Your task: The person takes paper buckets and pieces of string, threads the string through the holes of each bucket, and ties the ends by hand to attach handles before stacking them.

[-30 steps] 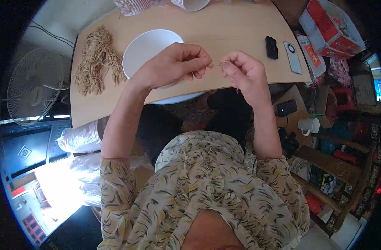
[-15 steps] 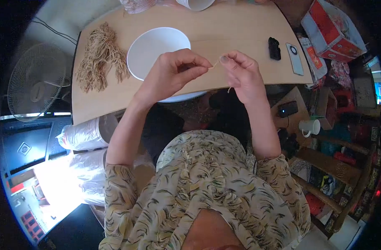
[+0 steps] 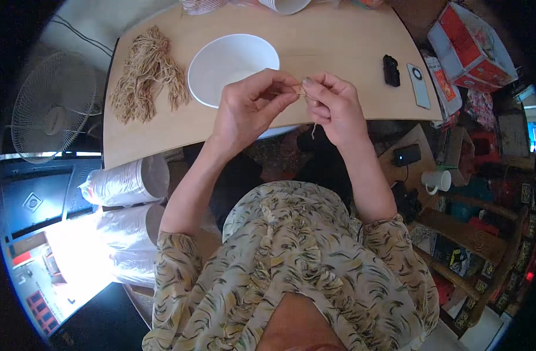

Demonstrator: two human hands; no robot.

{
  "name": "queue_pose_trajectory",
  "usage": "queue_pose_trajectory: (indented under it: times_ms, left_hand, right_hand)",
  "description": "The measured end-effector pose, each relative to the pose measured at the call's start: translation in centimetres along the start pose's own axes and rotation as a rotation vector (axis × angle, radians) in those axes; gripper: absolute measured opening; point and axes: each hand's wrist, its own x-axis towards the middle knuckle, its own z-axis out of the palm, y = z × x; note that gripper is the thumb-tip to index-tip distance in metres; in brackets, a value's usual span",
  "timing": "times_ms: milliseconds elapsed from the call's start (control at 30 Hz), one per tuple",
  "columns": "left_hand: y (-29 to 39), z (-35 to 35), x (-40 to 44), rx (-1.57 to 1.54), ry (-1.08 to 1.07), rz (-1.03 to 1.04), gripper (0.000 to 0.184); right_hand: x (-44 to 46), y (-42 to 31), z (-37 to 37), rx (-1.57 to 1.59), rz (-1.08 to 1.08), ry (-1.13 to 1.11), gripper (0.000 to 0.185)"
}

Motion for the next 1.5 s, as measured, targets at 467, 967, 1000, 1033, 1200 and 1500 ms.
queue_pose_trajectory:
  times_ms: [467, 967, 1000, 1033, 1200, 1500]
  left_hand:
    - [-0.1, -0.5, -0.9, 0.323, 0.099, 0.33, 0.013]
    - [0.9, -3.3, 0.6, -0.357, -0.16, -0.408, 0.018]
    - [0.7, -3.3, 0.6, -0.356, -0.156, -0.409, 0.018]
    - [0.5, -3.3, 0.7, -0.372, -0.161, -0.417, 0.018]
    - [0.3, -3.3, 1.0, -0.412, -0.139, -0.426, 0.017]
    - [-0.2, -3.2, 1.0, -0.351, -0.137, -0.422, 0.017]
  right_hand:
    - [0.0, 0.2, 1.5, -0.109, 0.023, -0.003, 0.015]
    - [0.4, -0.4, 0.7, -0.5, -0.444, -0.041, 0.019]
    - [0.3, -0.3, 0.6, -0.5, -0.443, -0.045, 0.019]
    - [0.1, -0.3, 0.4, -0.64, -0.461, -0.048, 0.02]
    - [-0.6, -0.2, 2.2, -0.968, -0.615, 0.017, 0.024]
    - [-0.1, 1.5, 2.1, -0.945, -0.821, 0.111, 0.012]
